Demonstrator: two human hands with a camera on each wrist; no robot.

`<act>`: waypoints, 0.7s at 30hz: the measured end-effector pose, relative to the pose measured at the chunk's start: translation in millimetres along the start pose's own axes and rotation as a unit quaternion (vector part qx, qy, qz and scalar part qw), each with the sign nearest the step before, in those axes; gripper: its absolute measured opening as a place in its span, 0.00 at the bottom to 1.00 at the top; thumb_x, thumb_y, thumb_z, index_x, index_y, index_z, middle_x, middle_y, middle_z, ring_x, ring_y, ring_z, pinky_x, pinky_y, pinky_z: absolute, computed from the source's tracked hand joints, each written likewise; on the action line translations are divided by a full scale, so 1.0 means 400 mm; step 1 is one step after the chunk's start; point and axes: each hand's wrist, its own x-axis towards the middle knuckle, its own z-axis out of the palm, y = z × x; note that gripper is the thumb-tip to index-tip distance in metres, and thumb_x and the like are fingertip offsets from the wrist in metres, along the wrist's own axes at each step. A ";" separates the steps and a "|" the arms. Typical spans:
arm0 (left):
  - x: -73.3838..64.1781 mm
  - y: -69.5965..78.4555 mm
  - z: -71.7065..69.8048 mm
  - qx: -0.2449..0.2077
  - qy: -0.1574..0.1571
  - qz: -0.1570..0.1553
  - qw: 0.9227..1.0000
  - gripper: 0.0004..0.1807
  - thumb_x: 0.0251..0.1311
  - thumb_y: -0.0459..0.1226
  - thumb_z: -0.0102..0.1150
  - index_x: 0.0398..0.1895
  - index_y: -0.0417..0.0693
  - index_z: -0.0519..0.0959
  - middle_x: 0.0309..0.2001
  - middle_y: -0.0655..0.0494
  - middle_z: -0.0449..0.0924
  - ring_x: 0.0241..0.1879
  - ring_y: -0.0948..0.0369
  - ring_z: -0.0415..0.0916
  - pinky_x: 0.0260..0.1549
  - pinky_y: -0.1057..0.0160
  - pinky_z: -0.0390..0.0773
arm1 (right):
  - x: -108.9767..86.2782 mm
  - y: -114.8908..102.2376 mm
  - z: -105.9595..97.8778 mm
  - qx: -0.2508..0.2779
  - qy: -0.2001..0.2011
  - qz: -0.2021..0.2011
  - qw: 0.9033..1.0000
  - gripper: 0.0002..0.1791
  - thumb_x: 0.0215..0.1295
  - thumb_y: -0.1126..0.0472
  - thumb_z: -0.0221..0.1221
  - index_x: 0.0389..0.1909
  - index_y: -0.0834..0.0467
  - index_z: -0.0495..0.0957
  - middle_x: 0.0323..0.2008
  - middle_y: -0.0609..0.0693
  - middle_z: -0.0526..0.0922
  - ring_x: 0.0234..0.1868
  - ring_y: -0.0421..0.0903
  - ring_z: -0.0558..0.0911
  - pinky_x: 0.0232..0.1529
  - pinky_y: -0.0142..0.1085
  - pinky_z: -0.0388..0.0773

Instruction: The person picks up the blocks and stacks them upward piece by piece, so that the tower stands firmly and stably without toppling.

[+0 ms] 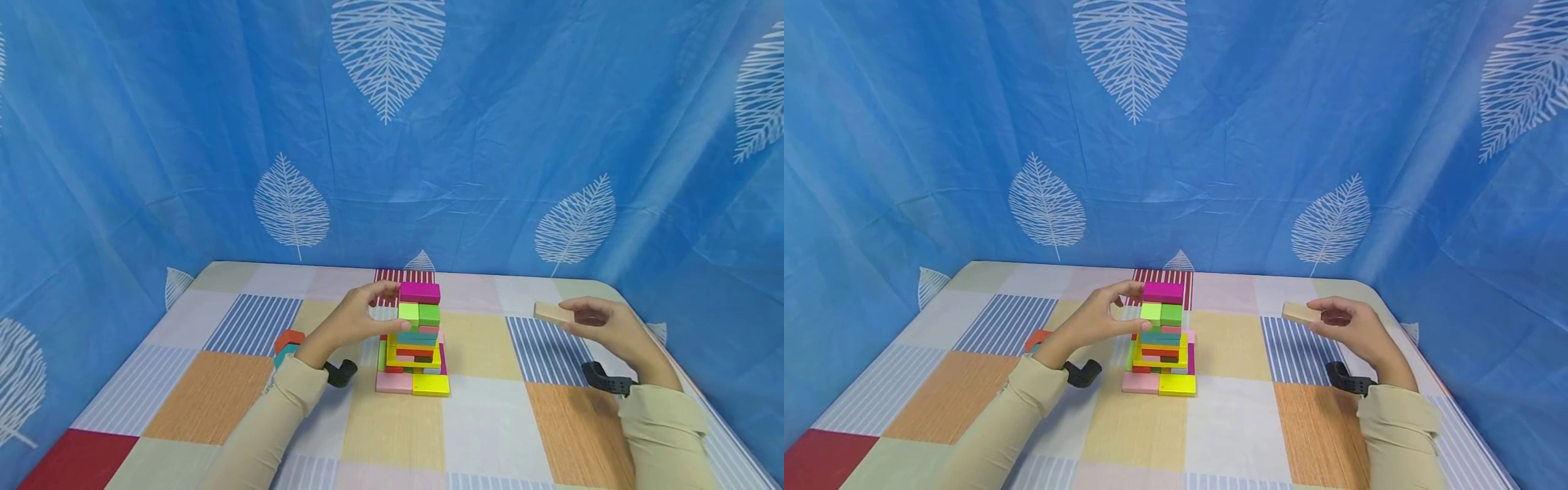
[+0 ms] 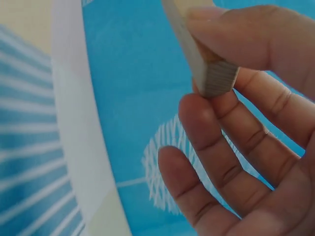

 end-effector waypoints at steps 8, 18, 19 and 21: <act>0.001 0.002 -0.002 -0.007 -0.003 0.002 1.000 0.41 0.63 0.43 0.77 0.74 0.34 0.72 0.65 0.40 0.80 0.65 0.40 0.76 0.66 0.37 0.76 | 0.014 -0.072 0.013 0.063 0.008 -0.057 0.996 0.22 0.65 0.72 0.72 0.59 0.73 0.82 0.47 0.32 0.84 0.42 0.28 0.82 0.41 0.23 0.81; 0.001 0.003 -0.001 -0.006 -0.003 0.006 1.000 0.40 0.63 0.42 0.77 0.74 0.33 0.73 0.64 0.39 0.81 0.66 0.39 0.76 0.66 0.36 0.75 | 0.031 -0.154 0.058 0.171 -0.009 -0.126 0.977 0.18 0.62 0.81 0.69 0.53 0.74 0.83 0.46 0.34 0.87 0.42 0.35 0.86 0.43 0.25 0.84; 0.001 0.002 -0.001 -0.007 -0.003 0.007 1.000 0.40 0.63 0.42 0.77 0.74 0.33 0.73 0.64 0.39 0.81 0.66 0.39 0.76 0.67 0.36 0.75 | 0.032 -0.162 0.064 0.181 -0.011 -0.128 0.975 0.17 0.62 0.81 0.68 0.53 0.73 0.83 0.46 0.35 0.87 0.43 0.35 0.87 0.43 0.25 0.84; 0.001 0.002 -0.001 -0.007 -0.003 0.006 1.000 0.40 0.63 0.42 0.77 0.74 0.33 0.73 0.64 0.39 0.80 0.66 0.38 0.75 0.67 0.36 0.74 | 0.034 -0.175 0.076 0.205 -0.014 -0.131 0.970 0.17 0.62 0.82 0.68 0.52 0.72 0.84 0.47 0.37 0.88 0.43 0.36 0.87 0.44 0.26 0.84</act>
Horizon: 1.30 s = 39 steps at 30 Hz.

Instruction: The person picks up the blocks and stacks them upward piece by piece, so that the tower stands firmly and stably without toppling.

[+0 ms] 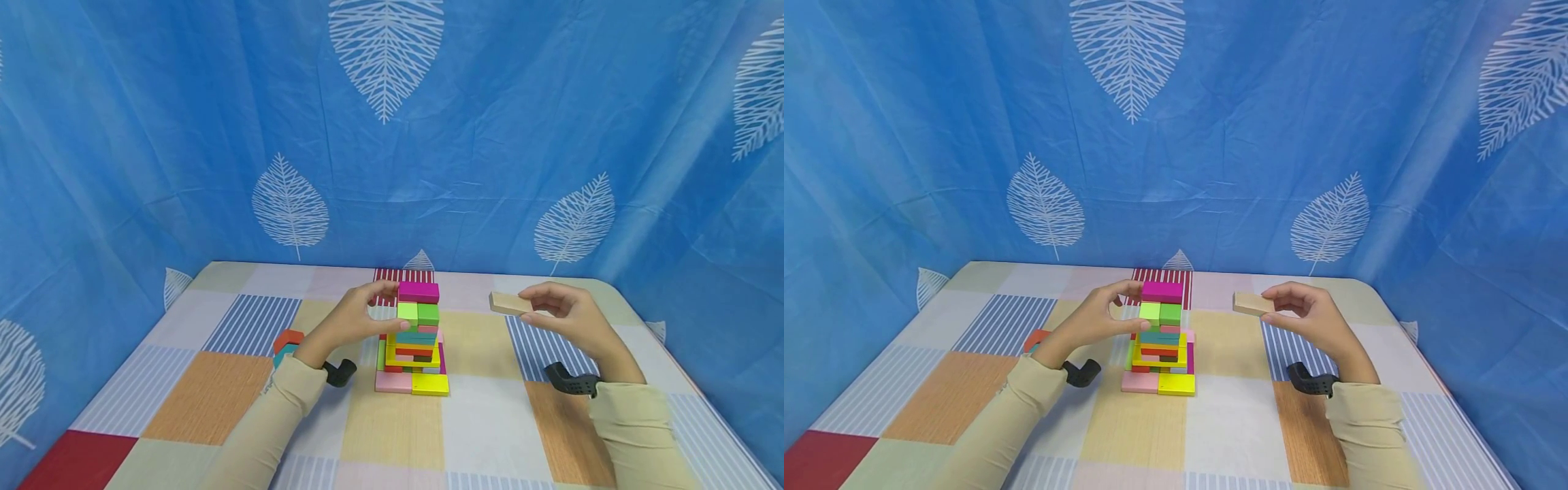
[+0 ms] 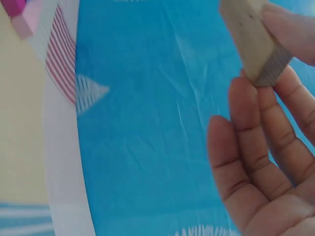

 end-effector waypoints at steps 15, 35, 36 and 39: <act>-0.004 -0.004 -0.002 0.004 0.002 0.002 1.000 0.40 0.63 0.43 0.77 0.74 0.34 0.73 0.66 0.40 0.80 0.66 0.41 0.76 0.66 0.39 0.76 | 0.034 -0.040 0.128 0.055 -0.003 -0.039 0.998 0.16 0.61 0.83 0.68 0.50 0.76 0.83 0.47 0.39 0.89 0.42 0.38 0.87 0.48 0.28 0.85; -0.002 0.000 -0.006 0.006 -0.002 0.000 1.000 0.42 0.63 0.43 0.78 0.76 0.34 0.73 0.67 0.39 0.80 0.67 0.39 0.75 0.68 0.38 0.74 | 0.081 -0.093 0.253 -0.033 -0.012 -0.096 0.995 0.16 0.58 0.78 0.75 0.47 0.66 0.89 0.43 0.56 0.87 0.44 0.39 0.85 0.54 0.27 0.82; -0.002 0.000 -0.006 0.007 -0.002 0.000 1.000 0.42 0.63 0.42 0.78 0.76 0.34 0.73 0.67 0.38 0.80 0.67 0.40 0.75 0.68 0.38 0.74 | 0.082 -0.094 0.257 -0.038 -0.010 -0.095 0.995 0.16 0.58 0.77 0.75 0.47 0.66 0.89 0.43 0.56 0.87 0.44 0.40 0.85 0.53 0.27 0.83; -0.002 0.000 -0.008 0.010 0.000 0.005 1.000 0.41 0.62 0.42 0.79 0.75 0.34 0.73 0.66 0.39 0.80 0.67 0.42 0.76 0.68 0.38 0.74 | 0.083 -0.098 0.270 -0.051 -0.004 -0.091 0.995 0.16 0.59 0.75 0.76 0.48 0.65 0.88 0.44 0.55 0.88 0.43 0.42 0.86 0.52 0.29 0.83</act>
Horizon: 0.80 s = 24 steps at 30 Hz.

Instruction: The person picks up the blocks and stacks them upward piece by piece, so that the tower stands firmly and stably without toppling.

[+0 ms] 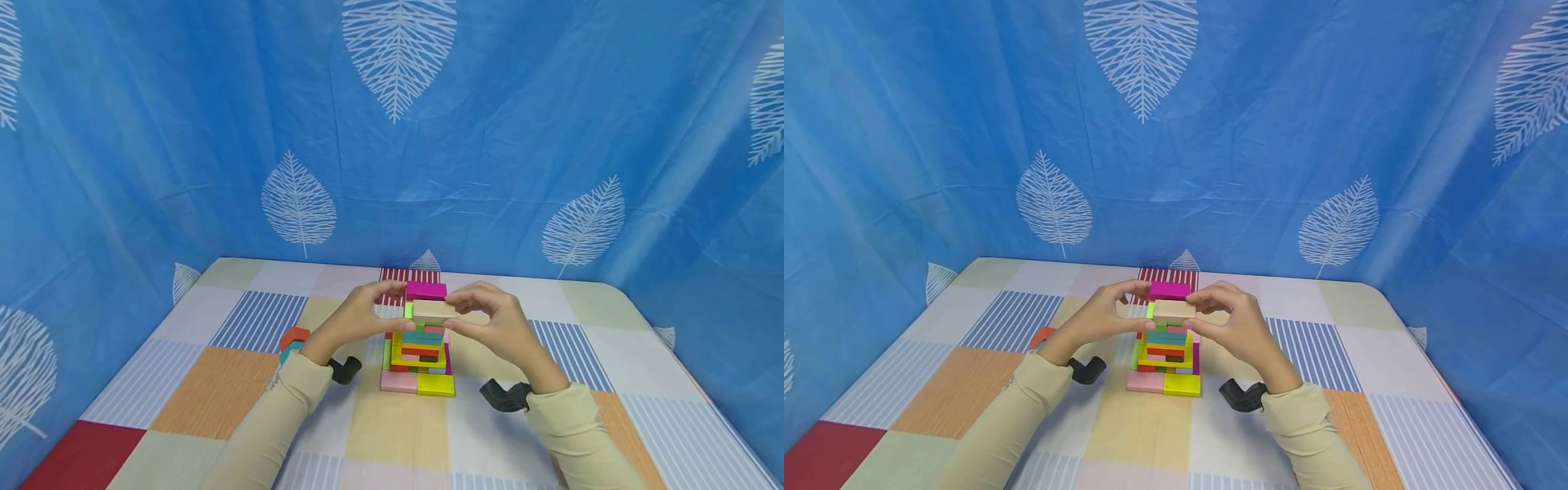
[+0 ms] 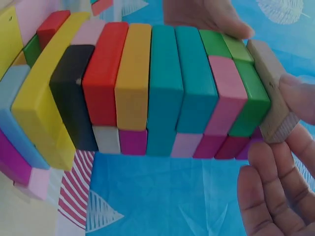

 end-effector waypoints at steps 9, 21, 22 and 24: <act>-0.001 0.001 -0.007 0.010 -0.004 0.017 1.000 0.41 0.62 0.40 0.79 0.74 0.33 0.73 0.65 0.38 0.81 0.66 0.40 0.76 0.67 0.36 0.75 | 0.005 -0.002 0.020 -0.039 0.027 -0.034 0.998 0.27 0.53 0.75 0.79 0.55 0.66 0.84 0.41 0.53 0.88 0.39 0.50 0.89 0.50 0.31 0.85; -0.008 0.012 -0.017 0.024 0.036 0.036 0.998 0.41 0.59 0.42 0.81 0.74 0.40 0.77 0.72 0.43 0.78 0.72 0.42 0.71 0.69 0.31 0.70 | 0.019 0.029 -0.010 0.073 -0.055 0.047 0.995 0.36 0.65 0.68 0.72 0.72 0.70 0.72 0.51 0.57 0.77 0.41 0.45 0.78 0.42 0.30 0.80; -0.009 0.012 -0.016 0.026 0.038 0.035 0.998 0.40 0.59 0.42 0.81 0.74 0.40 0.77 0.71 0.43 0.79 0.72 0.42 0.72 0.69 0.31 0.70 | 0.018 0.032 -0.010 0.086 -0.061 0.054 0.993 0.36 0.66 0.67 0.72 0.72 0.71 0.72 0.51 0.57 0.77 0.42 0.45 0.78 0.42 0.30 0.80; -0.009 0.012 -0.015 0.029 0.043 0.031 0.998 0.39 0.60 0.43 0.81 0.73 0.41 0.79 0.70 0.44 0.80 0.71 0.43 0.72 0.68 0.31 0.71 | 0.017 0.039 -0.008 0.102 -0.068 0.062 0.991 0.35 0.67 0.66 0.71 0.72 0.72 0.72 0.51 0.57 0.77 0.42 0.44 0.78 0.42 0.30 0.80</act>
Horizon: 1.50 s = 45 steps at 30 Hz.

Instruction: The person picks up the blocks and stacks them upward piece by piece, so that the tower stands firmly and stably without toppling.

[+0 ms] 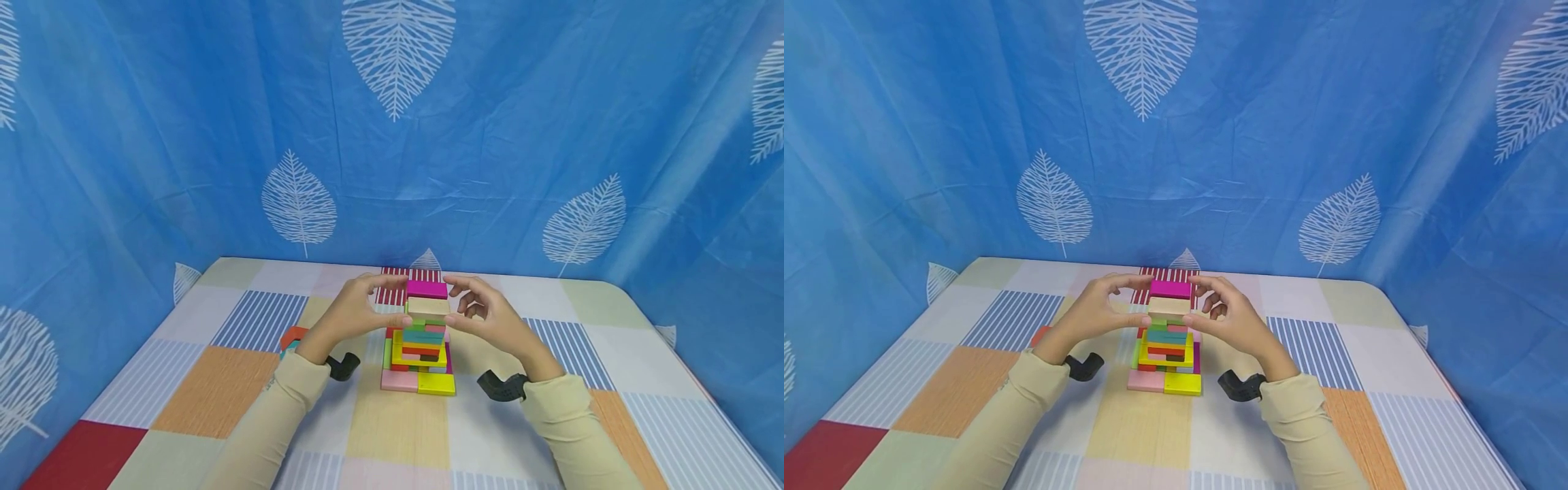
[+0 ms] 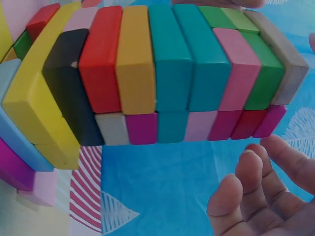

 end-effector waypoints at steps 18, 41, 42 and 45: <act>-0.003 0.003 -0.010 0.003 0.017 0.001 1.000 0.35 0.60 0.42 0.81 0.70 0.40 0.82 0.65 0.45 0.84 0.66 0.45 0.76 0.66 0.33 0.74 | 0.021 0.007 0.022 0.016 0.011 0.017 1.000 0.32 0.69 0.67 0.70 0.70 0.72 0.72 0.52 0.62 0.78 0.42 0.44 0.77 0.45 0.29 0.79; -0.129 -0.107 -0.187 0.028 -0.034 -0.053 0.998 0.20 0.74 0.39 0.67 0.65 0.40 0.84 0.62 0.43 0.85 0.59 0.45 0.80 0.57 0.43 0.77 | 0.018 0.054 0.016 -0.009 -0.025 0.026 0.999 0.41 0.66 0.61 0.72 0.76 0.71 0.68 0.66 0.65 0.78 0.58 0.50 0.79 0.58 0.39 0.83; -0.141 -0.125 -0.199 0.028 -0.039 -0.060 0.997 0.20 0.75 0.38 0.66 0.64 0.38 0.84 0.62 0.41 0.85 0.59 0.44 0.80 0.56 0.45 0.77 | 0.018 0.056 0.016 -0.009 -0.025 0.025 0.999 0.41 0.66 0.61 0.72 0.76 0.70 0.68 0.66 0.65 0.78 0.58 0.49 0.79 0.58 0.39 0.83; -0.178 -0.168 -0.226 0.029 -0.050 -0.106 0.993 0.21 0.76 0.37 0.64 0.64 0.32 0.82 0.62 0.36 0.83 0.58 0.43 0.79 0.58 0.45 0.80 | 0.017 0.059 0.015 -0.006 -0.024 0.023 0.999 0.40 0.66 0.61 0.72 0.75 0.70 0.69 0.66 0.65 0.79 0.58 0.48 0.79 0.58 0.37 0.82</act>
